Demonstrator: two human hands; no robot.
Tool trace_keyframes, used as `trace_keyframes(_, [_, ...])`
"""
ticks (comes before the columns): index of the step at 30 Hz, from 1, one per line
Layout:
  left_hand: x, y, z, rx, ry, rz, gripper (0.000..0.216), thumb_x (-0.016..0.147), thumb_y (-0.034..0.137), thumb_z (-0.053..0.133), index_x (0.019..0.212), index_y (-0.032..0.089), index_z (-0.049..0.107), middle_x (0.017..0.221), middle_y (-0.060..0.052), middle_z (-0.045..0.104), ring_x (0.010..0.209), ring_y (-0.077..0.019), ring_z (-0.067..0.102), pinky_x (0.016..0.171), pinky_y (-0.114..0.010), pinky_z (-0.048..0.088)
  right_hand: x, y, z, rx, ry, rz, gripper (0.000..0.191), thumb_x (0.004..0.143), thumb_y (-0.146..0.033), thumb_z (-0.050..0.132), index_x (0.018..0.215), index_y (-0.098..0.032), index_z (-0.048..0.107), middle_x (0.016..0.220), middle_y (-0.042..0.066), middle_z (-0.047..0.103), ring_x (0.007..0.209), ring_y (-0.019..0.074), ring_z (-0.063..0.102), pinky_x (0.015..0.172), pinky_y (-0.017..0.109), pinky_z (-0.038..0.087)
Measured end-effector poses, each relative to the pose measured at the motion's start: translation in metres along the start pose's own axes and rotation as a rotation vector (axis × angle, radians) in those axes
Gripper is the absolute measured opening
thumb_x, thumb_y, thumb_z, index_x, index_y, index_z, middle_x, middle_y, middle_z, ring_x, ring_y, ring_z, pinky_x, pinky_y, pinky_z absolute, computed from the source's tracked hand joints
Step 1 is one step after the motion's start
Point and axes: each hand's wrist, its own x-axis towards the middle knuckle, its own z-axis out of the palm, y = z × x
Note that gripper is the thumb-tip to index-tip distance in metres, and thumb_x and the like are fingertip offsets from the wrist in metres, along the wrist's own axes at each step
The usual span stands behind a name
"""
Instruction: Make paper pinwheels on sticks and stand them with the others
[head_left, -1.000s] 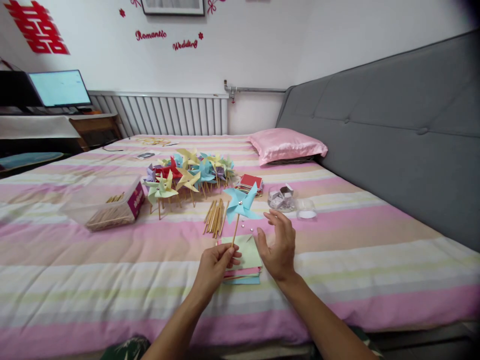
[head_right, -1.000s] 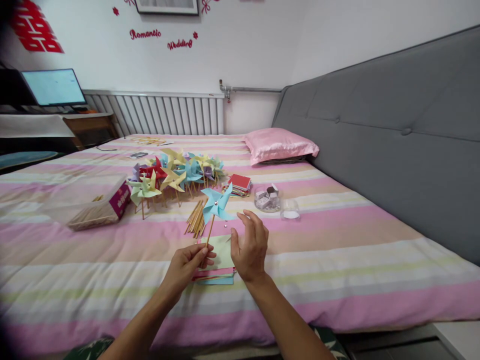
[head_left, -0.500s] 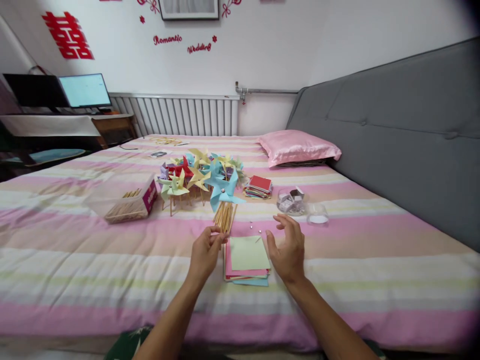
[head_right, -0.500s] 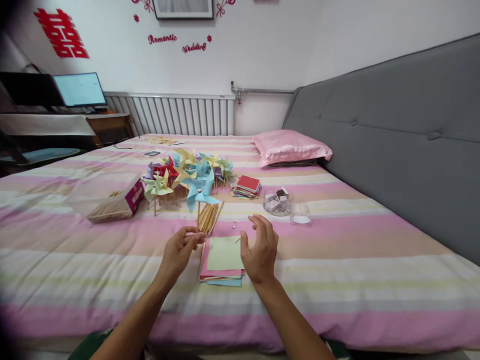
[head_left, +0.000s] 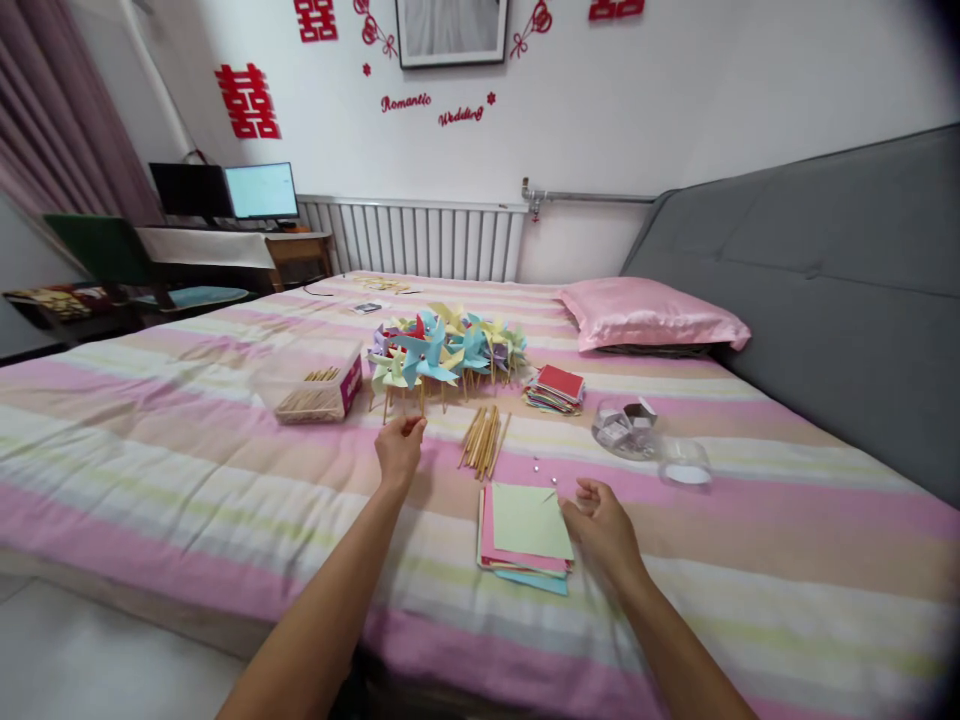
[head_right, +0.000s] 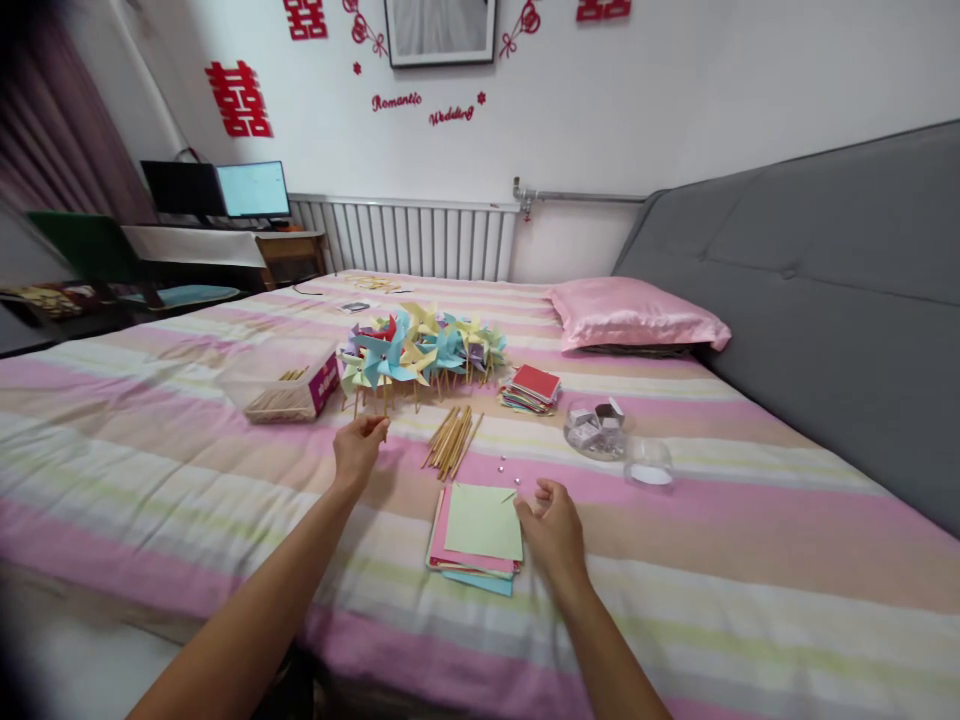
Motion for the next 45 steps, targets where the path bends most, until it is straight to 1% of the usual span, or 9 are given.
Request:
trace_keyframes(5, [0.026, -0.015, -0.012, 0.123, 0.132, 0.044, 0.023, 0.072, 0.031, 0.057, 0.083, 0.016, 0.071, 0.078, -0.007, 0.071, 0.073, -0.0192, 0.064, 0.071, -0.028, 0.046, 0.001, 0.004, 0.0, 0.002, -0.047, 0.028, 0.053, 0.061, -0.042, 0.066, 0.106, -0.015, 0.057, 0.102, 0.013, 0.063, 0.076, 0.0227, 0.065, 0.072, 0.036, 0.051])
trace_keyframes(9, [0.047, -0.018, -0.031, 0.222, 0.235, 0.039, 0.028, 0.075, 0.03, 0.055, 0.091, 0.015, 0.072, 0.082, -0.008, 0.072, 0.075, -0.0204, 0.064, 0.072, -0.029, 0.046, 0.002, 0.009, 0.001, -0.004, -0.109, 0.059, 0.059, 0.063, -0.044, 0.064, 0.112, -0.013, 0.053, 0.11, 0.016, 0.06, 0.082, 0.0244, 0.066, 0.073, 0.036, 0.051])
trace_keyframes(12, [0.06, -0.02, -0.047, 0.316, 0.3, 0.007, 0.029, 0.076, 0.03, 0.054, 0.095, 0.016, 0.072, 0.087, -0.011, 0.072, 0.079, -0.0242, 0.064, 0.073, -0.032, 0.045, 0.003, 0.011, 0.002, -0.001, -0.133, 0.065, 0.06, 0.063, -0.045, 0.064, 0.112, -0.014, 0.053, 0.113, 0.017, 0.059, 0.085, 0.0251, 0.066, 0.073, 0.035, 0.052])
trace_keyframes(15, [0.071, -0.025, -0.059, 0.403, 0.323, -0.031, 0.03, 0.077, 0.029, 0.054, 0.098, 0.016, 0.072, 0.091, -0.013, 0.072, 0.082, -0.0263, 0.064, 0.072, -0.034, 0.044, 0.002, 0.012, 0.002, 0.011, -0.132, 0.061, 0.058, 0.062, -0.046, 0.065, 0.11, -0.015, 0.054, 0.111, 0.016, 0.061, 0.085, 0.0252, 0.066, 0.075, 0.036, 0.051])
trace_keyframes(17, [0.078, -0.029, -0.062, 0.453, 0.315, -0.051, 0.03, 0.078, 0.028, 0.054, 0.099, 0.016, 0.072, 0.091, -0.014, 0.072, 0.082, -0.027, 0.064, 0.071, -0.034, 0.044, 0.002, 0.012, 0.003, -0.002, -0.134, 0.055, 0.059, 0.061, -0.046, 0.065, 0.11, -0.014, 0.054, 0.111, 0.017, 0.061, 0.086, 0.026, 0.066, 0.077, 0.037, 0.051])
trace_keyframes(24, [0.095, -0.045, -0.051, 0.614, 0.265, -0.072, 0.03, 0.08, 0.029, 0.053, 0.102, 0.019, 0.071, 0.094, -0.014, 0.071, 0.083, -0.0275, 0.063, 0.07, -0.035, 0.043, 0.001, 0.011, 0.003, -0.042, -0.16, 0.065, 0.062, 0.061, -0.05, 0.064, 0.111, -0.013, 0.053, 0.112, 0.017, 0.06, 0.091, 0.0262, 0.065, 0.079, 0.035, 0.05])
trace_keyframes(31, [0.098, -0.062, -0.046, 0.735, 0.231, -0.137, 0.03, 0.082, 0.028, 0.051, 0.103, 0.021, 0.07, 0.091, -0.015, 0.071, 0.084, -0.0282, 0.063, 0.068, -0.035, 0.044, 0.0, 0.011, 0.004, -0.109, -0.206, 0.074, 0.063, 0.064, -0.052, 0.06, 0.114, -0.014, 0.049, 0.117, 0.017, 0.056, 0.096, 0.026, 0.063, 0.082, 0.034, 0.049])
trace_keyframes(38, [0.102, -0.067, -0.043, 0.78, 0.192, -0.153, 0.031, 0.084, 0.031, 0.048, 0.104, 0.023, 0.07, 0.094, -0.014, 0.071, 0.086, -0.0285, 0.063, 0.069, -0.035, 0.044, 0.002, 0.013, 0.003, -0.107, -0.222, 0.065, 0.061, 0.065, -0.05, 0.059, 0.113, -0.014, 0.049, 0.117, 0.017, 0.056, 0.099, 0.0268, 0.061, 0.086, 0.037, 0.047])
trace_keyframes(45, [0.114, -0.068, -0.037, 0.795, 0.172, -0.157, 0.035, 0.085, 0.034, 0.046, 0.111, 0.024, 0.067, 0.099, -0.014, 0.07, 0.09, -0.0289, 0.062, 0.071, -0.035, 0.044, -0.001, 0.008, 0.004, -0.117, -0.2, 0.046, 0.06, 0.064, -0.049, 0.06, 0.112, -0.013, 0.051, 0.113, 0.017, 0.057, 0.097, 0.0269, 0.061, 0.084, 0.038, 0.048])
